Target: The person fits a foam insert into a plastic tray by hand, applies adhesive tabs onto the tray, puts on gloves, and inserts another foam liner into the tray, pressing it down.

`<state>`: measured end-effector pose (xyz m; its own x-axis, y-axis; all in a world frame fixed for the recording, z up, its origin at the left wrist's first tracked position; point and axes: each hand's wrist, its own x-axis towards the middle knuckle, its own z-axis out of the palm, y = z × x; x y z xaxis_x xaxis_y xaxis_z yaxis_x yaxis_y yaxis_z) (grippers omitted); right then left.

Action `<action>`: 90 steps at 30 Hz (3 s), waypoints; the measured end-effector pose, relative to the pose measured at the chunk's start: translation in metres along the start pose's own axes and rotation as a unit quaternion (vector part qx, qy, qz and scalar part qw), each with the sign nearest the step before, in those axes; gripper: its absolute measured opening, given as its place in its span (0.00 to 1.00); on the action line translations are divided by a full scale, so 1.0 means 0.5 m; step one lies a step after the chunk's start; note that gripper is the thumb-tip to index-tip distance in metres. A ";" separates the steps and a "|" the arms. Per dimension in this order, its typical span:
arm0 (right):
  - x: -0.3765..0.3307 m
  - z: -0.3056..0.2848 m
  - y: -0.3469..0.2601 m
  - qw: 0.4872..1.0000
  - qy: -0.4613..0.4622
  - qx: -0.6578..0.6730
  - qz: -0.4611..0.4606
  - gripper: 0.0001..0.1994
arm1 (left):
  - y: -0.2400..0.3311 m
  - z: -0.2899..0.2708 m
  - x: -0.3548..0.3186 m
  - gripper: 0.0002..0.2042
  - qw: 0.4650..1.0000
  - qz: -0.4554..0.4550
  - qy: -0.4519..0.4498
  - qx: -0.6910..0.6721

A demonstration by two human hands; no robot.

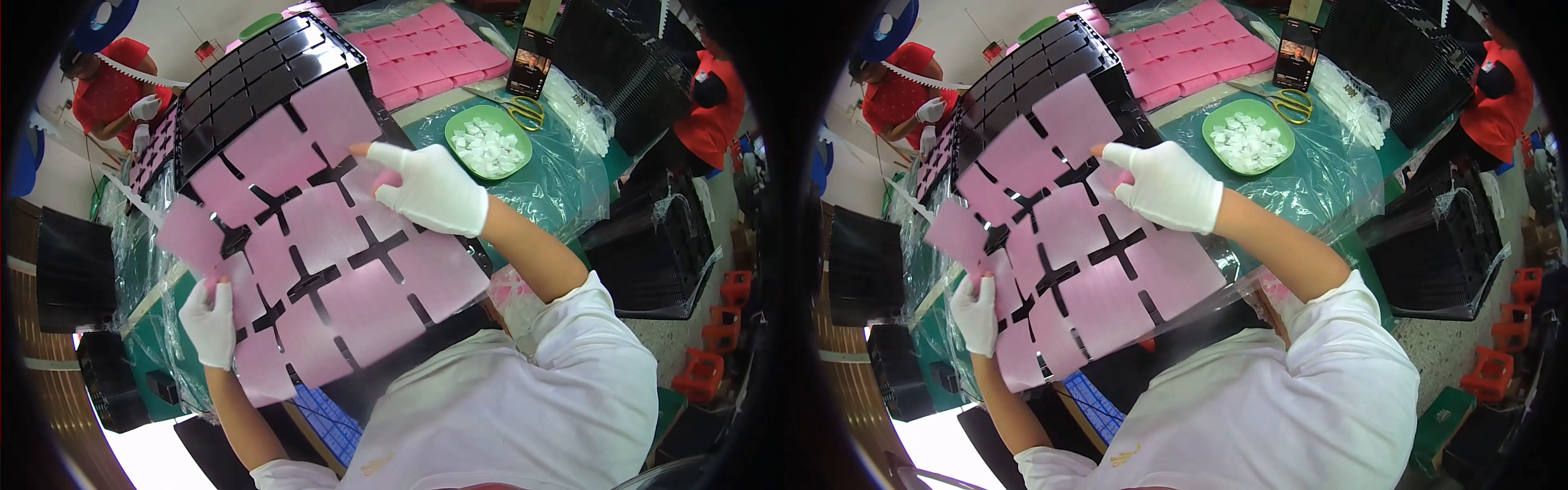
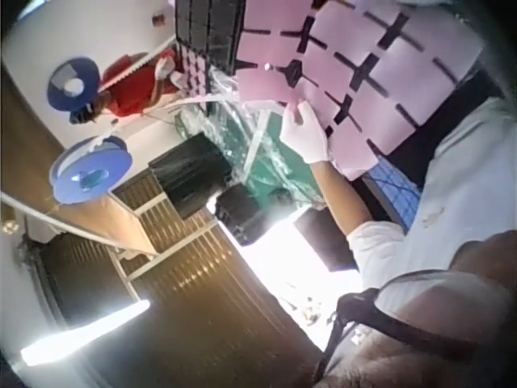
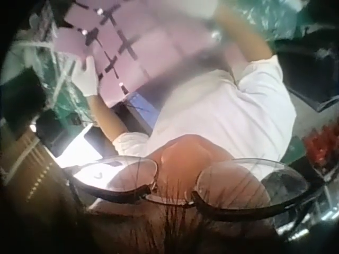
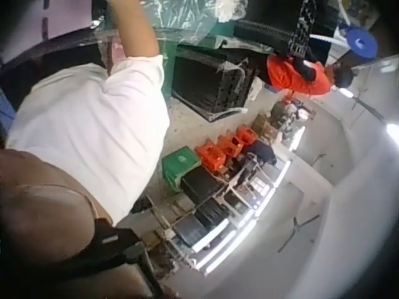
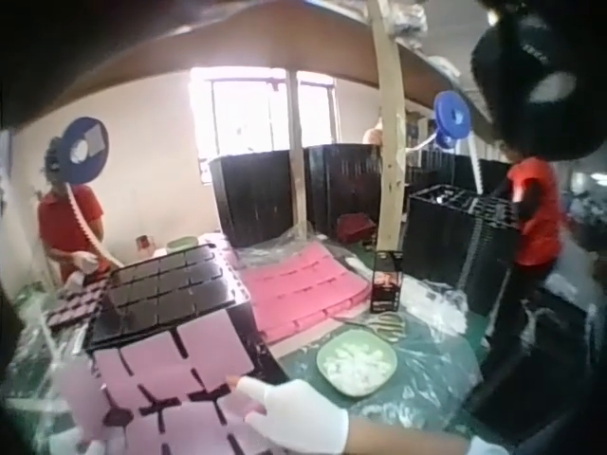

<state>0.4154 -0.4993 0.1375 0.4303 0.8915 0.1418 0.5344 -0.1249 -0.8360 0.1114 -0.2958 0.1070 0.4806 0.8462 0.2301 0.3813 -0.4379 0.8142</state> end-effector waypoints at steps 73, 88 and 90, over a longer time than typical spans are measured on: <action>0.035 0.039 0.054 0.970 0.086 -0.228 -0.001 0.33 | -0.018 0.003 0.053 0.05 0.994 -0.072 -0.066 0.053; 0.032 0.042 0.048 0.966 0.101 -0.238 0.002 0.34 | -0.016 0.002 0.057 0.08 0.993 -0.064 -0.070 0.069; 0.031 0.042 0.049 0.966 0.104 -0.237 0.016 0.35 | -0.019 0.003 0.057 0.09 0.993 -0.060 -0.067 0.081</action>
<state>0.4199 -0.4795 0.1083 0.5630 0.7832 0.2638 0.7699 -0.3810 -0.5119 0.1228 -0.2680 0.1052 0.5203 0.8523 0.0543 0.5590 -0.3879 0.7329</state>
